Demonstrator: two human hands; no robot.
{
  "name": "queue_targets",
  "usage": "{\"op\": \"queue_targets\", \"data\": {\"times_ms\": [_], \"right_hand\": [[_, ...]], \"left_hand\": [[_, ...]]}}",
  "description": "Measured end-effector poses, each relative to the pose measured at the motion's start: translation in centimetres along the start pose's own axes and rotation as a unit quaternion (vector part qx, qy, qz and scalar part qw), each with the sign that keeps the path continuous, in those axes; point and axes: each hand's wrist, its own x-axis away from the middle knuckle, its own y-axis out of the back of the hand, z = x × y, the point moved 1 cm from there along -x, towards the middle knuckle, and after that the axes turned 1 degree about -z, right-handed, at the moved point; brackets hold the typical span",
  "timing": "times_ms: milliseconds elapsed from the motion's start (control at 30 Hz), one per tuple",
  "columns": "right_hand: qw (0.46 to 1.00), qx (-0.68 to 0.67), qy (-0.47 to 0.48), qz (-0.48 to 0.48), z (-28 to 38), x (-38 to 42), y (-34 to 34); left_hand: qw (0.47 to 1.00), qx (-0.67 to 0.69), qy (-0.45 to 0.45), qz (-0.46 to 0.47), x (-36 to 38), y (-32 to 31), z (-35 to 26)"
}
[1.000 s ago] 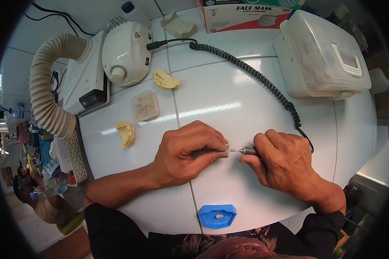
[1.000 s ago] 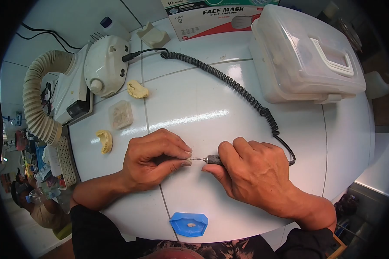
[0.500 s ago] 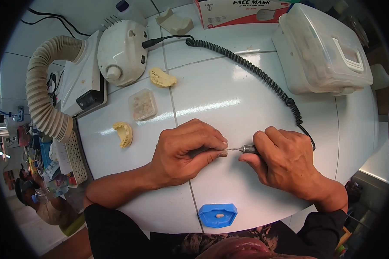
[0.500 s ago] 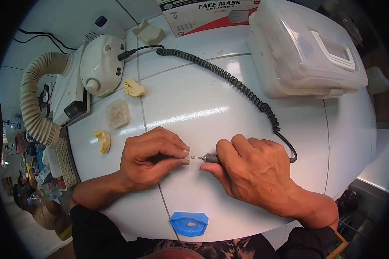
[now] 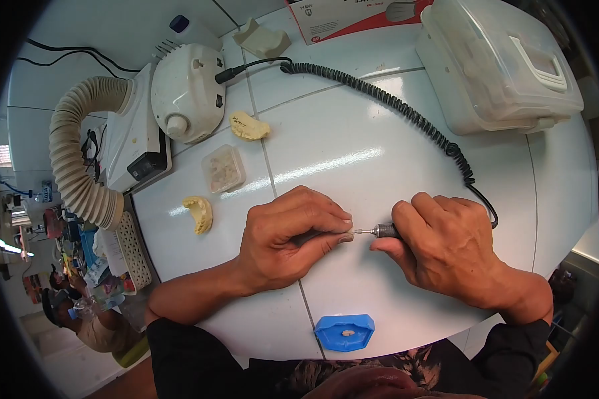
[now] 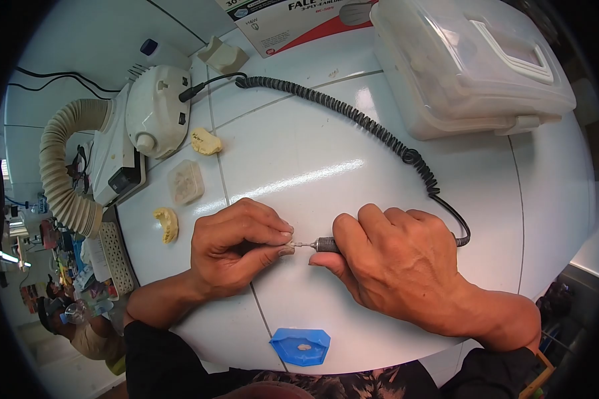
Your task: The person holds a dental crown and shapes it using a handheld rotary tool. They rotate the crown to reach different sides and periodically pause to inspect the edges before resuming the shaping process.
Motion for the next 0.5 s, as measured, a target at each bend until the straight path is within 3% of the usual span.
{"op": "queue_targets", "data": {"times_ms": [500], "right_hand": [[1.000,-0.005,0.003,0.001,-0.08,-0.03,0.16]], "left_hand": [[1.000,0.001,0.006,0.016,-0.07,0.15,-0.24]]}}
